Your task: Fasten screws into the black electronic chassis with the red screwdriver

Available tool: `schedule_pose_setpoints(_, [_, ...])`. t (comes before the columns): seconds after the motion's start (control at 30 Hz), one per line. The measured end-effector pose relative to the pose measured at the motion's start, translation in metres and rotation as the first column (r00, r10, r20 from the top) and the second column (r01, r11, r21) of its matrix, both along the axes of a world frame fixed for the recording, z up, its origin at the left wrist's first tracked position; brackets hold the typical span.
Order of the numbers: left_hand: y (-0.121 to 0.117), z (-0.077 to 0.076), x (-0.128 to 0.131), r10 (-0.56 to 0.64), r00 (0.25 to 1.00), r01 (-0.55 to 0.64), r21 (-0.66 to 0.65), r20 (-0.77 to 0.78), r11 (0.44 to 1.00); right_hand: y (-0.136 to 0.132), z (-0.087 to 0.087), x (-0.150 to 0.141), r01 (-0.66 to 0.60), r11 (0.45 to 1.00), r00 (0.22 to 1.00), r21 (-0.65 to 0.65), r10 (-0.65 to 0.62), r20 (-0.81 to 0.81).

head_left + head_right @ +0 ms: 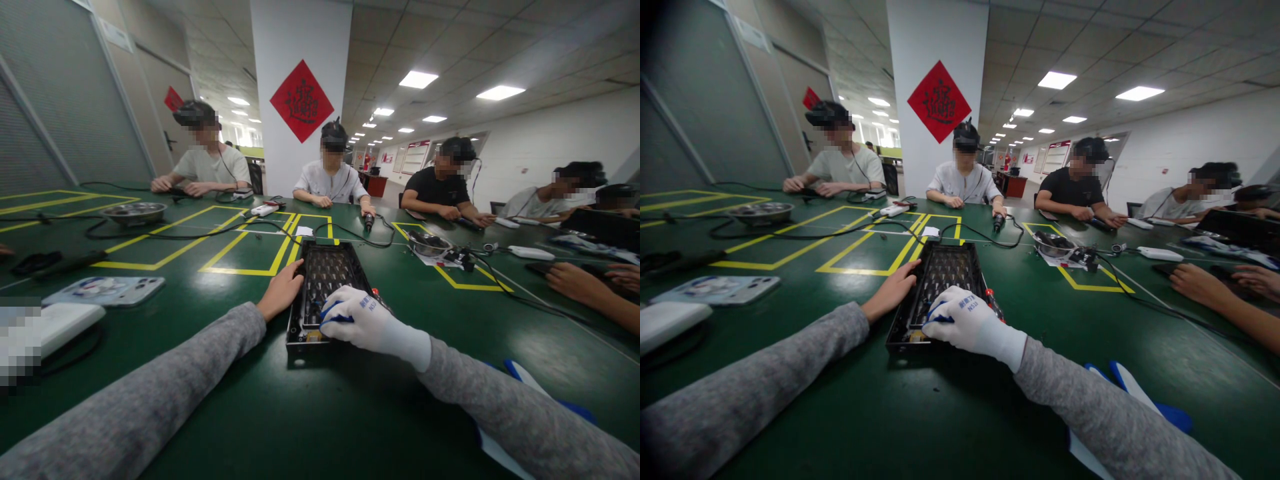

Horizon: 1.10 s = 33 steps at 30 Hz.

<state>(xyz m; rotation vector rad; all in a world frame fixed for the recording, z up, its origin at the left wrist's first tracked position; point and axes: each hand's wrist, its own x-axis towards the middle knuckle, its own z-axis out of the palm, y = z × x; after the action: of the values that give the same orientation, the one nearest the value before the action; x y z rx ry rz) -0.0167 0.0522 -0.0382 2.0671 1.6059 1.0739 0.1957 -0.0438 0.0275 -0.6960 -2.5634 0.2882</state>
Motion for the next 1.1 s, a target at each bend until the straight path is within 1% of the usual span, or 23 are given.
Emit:
schedule_pose_setpoints(0.1, [0.001,-0.001,0.000,0.000,1.000,0.000,0.004,-0.001,1.000,0.000,0.000,0.000,-0.006,1.000,1.000,-0.017,0.006,-0.009])
schedule_pose_setpoints(0.23, [-0.001,0.001,0.001,0.007,1.000,-0.007,0.002,-0.001,1.000,0.000,0.000,0.000,-0.005,1.000,1.000,0.006,0.005,0.020])
schedule_pose_setpoints(0.37, [-0.003,0.003,0.001,0.000,1.000,0.000,-0.005,-0.003,1.000,-0.002,0.002,0.000,0.027,1.000,0.999,0.011,-0.027,0.046])
schedule_pose_setpoints(0.53, [-0.002,0.002,0.000,-0.007,1.000,0.007,0.010,0.003,1.000,-0.006,0.008,-0.001,0.092,0.994,0.996,-0.056,-0.093,-0.019])
schedule_pose_setpoints(0.7, [-0.001,0.001,-0.001,-0.005,1.000,0.005,0.005,0.004,1.000,-0.007,0.013,0.000,0.097,0.990,0.988,-0.105,-0.109,-0.107])
schedule_pose_setpoints(0.87, [-0.001,0.002,-0.001,0.000,1.000,0.000,0.004,0.011,1.000,-0.007,0.015,0.000,0.106,0.985,0.988,-0.133,-0.119,-0.097])
schedule_pose_setpoints(1.0, [-0.001,0.003,-0.002,0.000,1.000,0.000,-0.006,0.018,1.000,-0.007,0.012,0.000,0.121,0.976,0.970,-0.183,-0.155,-0.188])
schedule_pose_setpoints(1.1, [-0.003,0.004,-0.003,-0.009,1.000,0.009,-0.003,0.025,1.000,-0.007,0.017,-0.003,0.104,0.958,0.927,-0.267,-0.190,-0.324])
